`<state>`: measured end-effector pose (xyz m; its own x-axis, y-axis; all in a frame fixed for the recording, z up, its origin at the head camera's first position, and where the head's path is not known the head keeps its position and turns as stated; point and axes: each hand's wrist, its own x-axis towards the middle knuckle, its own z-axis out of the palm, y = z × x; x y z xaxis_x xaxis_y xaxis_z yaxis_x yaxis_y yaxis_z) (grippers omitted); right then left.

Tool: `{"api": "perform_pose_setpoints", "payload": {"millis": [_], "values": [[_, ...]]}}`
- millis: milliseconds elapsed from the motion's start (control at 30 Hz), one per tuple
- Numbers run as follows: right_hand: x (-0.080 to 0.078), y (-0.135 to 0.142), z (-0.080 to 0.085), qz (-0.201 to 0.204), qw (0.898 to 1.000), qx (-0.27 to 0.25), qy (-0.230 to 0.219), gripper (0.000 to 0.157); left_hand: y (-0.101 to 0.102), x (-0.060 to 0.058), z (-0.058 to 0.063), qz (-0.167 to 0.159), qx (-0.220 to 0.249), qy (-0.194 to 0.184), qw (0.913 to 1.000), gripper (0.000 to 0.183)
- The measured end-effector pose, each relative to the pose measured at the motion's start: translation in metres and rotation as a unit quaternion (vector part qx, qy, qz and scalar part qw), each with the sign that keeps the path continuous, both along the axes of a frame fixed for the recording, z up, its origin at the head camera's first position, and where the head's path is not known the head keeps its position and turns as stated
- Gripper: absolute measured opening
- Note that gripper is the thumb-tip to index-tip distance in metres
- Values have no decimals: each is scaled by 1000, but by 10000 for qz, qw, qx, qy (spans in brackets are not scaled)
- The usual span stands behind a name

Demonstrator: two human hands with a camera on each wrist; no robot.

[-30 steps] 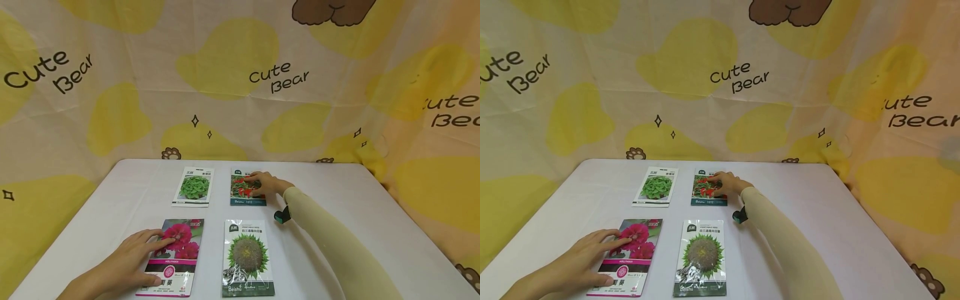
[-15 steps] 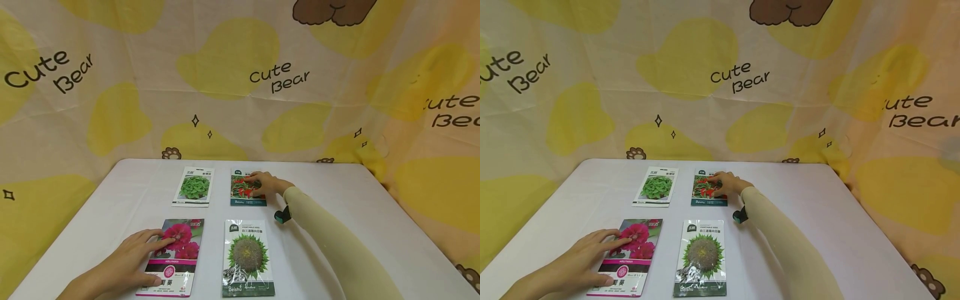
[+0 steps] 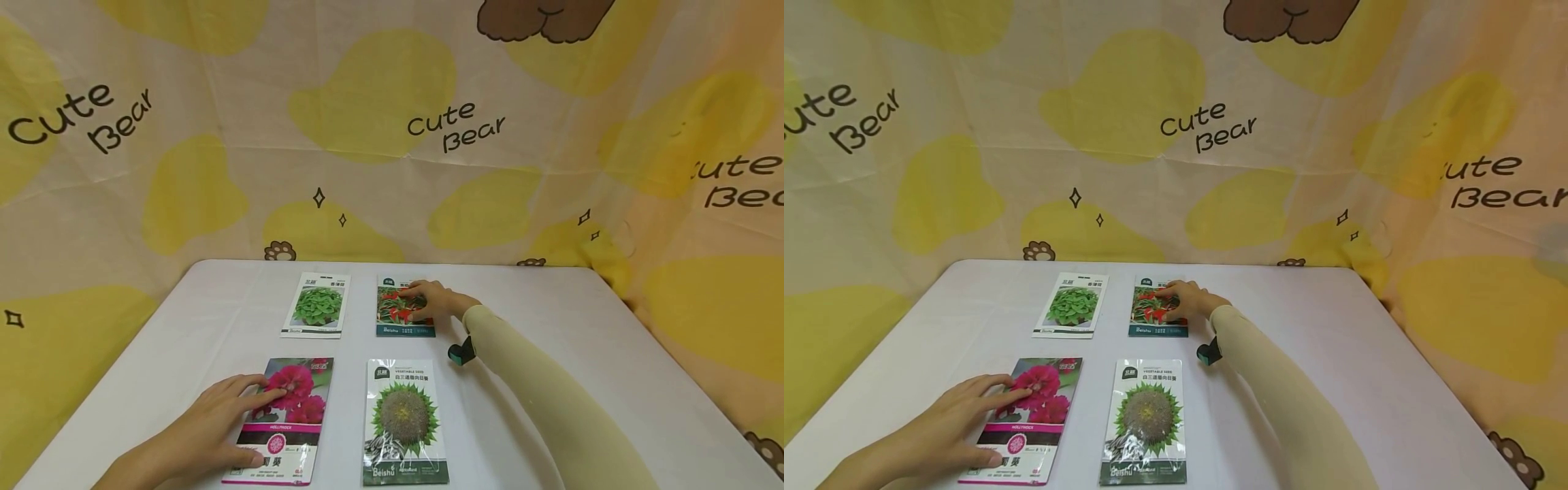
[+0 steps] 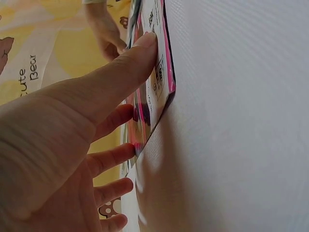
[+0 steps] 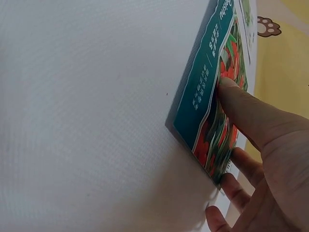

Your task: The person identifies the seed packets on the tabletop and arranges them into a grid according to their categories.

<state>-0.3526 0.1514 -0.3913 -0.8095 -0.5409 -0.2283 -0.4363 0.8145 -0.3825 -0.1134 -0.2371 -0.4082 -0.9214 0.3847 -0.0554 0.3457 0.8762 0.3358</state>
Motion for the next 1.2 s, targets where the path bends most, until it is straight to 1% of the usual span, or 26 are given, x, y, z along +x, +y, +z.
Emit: {"api": "perform_pose_setpoints", "payload": {"millis": [200,333,533,867,1033,1200], "values": [[1,1,0,70,10000,-17,38,61,1,0,0,40,-46,-40,10000,88],[1,1,1,52,10000,7,31,62,1,-1,1,34,-107,-24,9999,88],[1,0,2,13,9999,-109,-33,61,2,-1,1,6,-160,31,9999,88],[2,1,3,-45,9997,-215,-46,61,3,0,3,101,-163,-109,9998,88],[1,1,2,-63,9998,-193,-43,61,2,-1,2,36,-199,-23,9998,88],[0,-1,3,-24,9999,-155,5,61,1,0,1,-72,-268,141,9995,88]]}}
